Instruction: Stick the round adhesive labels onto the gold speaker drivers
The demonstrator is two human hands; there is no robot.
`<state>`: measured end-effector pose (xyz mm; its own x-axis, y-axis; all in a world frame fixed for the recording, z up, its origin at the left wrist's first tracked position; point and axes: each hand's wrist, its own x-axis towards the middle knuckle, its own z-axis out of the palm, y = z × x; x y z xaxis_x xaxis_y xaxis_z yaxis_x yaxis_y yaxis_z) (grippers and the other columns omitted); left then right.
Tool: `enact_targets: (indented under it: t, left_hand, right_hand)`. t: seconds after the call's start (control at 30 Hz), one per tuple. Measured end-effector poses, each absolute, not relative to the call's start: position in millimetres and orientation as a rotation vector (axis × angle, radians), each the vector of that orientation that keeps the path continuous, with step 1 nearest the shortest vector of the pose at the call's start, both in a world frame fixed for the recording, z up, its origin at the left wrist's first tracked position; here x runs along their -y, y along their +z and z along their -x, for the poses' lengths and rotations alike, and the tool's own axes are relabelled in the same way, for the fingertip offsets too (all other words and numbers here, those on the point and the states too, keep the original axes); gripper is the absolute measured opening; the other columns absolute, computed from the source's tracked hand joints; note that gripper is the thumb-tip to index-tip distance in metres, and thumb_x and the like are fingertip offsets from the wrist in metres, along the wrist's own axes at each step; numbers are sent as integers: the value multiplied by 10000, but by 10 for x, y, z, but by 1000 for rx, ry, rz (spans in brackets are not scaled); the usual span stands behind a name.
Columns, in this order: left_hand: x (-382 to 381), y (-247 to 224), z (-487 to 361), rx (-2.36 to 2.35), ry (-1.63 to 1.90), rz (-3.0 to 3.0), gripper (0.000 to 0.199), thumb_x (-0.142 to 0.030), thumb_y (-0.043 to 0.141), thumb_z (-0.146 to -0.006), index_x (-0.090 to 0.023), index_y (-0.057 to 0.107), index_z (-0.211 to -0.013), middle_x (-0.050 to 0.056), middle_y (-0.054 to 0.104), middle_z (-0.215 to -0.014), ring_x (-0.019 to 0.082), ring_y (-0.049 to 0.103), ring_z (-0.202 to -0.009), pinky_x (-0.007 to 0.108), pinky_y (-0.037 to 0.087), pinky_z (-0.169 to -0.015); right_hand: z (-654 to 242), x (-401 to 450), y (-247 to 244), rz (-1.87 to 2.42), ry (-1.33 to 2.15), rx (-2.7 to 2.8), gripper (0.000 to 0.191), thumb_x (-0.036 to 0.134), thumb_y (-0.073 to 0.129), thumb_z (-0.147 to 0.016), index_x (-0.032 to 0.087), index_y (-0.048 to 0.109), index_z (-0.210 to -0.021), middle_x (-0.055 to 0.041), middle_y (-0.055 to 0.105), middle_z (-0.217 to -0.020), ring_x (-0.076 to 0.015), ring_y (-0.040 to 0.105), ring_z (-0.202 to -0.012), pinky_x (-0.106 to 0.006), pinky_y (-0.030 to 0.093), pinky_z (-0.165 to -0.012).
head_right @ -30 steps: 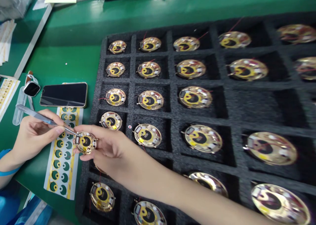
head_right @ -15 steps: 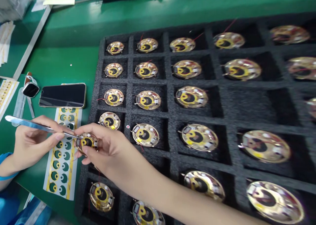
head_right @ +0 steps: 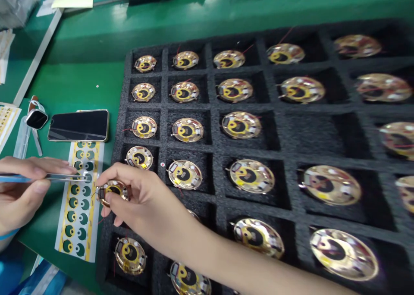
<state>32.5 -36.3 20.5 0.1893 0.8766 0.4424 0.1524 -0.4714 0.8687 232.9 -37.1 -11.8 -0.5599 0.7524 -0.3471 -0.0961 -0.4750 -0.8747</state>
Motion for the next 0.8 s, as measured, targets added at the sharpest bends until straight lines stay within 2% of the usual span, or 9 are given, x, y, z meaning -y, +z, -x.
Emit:
enact_targets:
  t: [0.2, 0.33, 0.53, 0.8]
  left_hand:
    - [374, 139, -313, -1011, 1211, -1789, 121, -94, 681, -836, -194, 688, -906, 28, 766, -797, 214, 769, -792, 361, 638, -788]
    - [367, 128, -299, -1024, 1211, -1743, 49, -172, 696, -843, -205, 679, -876, 30, 762, -786, 225, 767, -757, 379, 646, -739]
    - [345, 117, -276, -1067, 1149, -1602, 21, -228, 689, -863, -242, 688, -878, 0, 768, -818, 205, 761, -766, 356, 646, -744]
    - [312, 85, -253, -1089, 1150, -1588, 30, -247, 707, -847, -232, 683, -858, 7, 769, -788, 193, 754, -742, 340, 636, -737]
  right_hand:
    - [-2362, 326, -62, 1015, 2158, 1194, 31, 255, 600, -835, 229, 616, -838, 24, 620, -672, -100, 633, -579, -175, 542, -513]
    - [-2376, 323, -80, 921, 2198, 1210, 77, 270, 554, -892, 219, 612, -897, 15, 627, -735, -98, 656, -652, -169, 559, -557]
    - [-2417, 310, -100, 880, 2280, 1178, 167, 303, 541, -902, 212, 622, -1015, -14, 666, -878, -138, 691, -832, -248, 619, -707]
    - [-2398, 361, -165, 843, 2287, 1120, 164, 209, 597, -850, 263, 667, -989, 4, 711, -870, -147, 715, -820, -267, 624, -727]
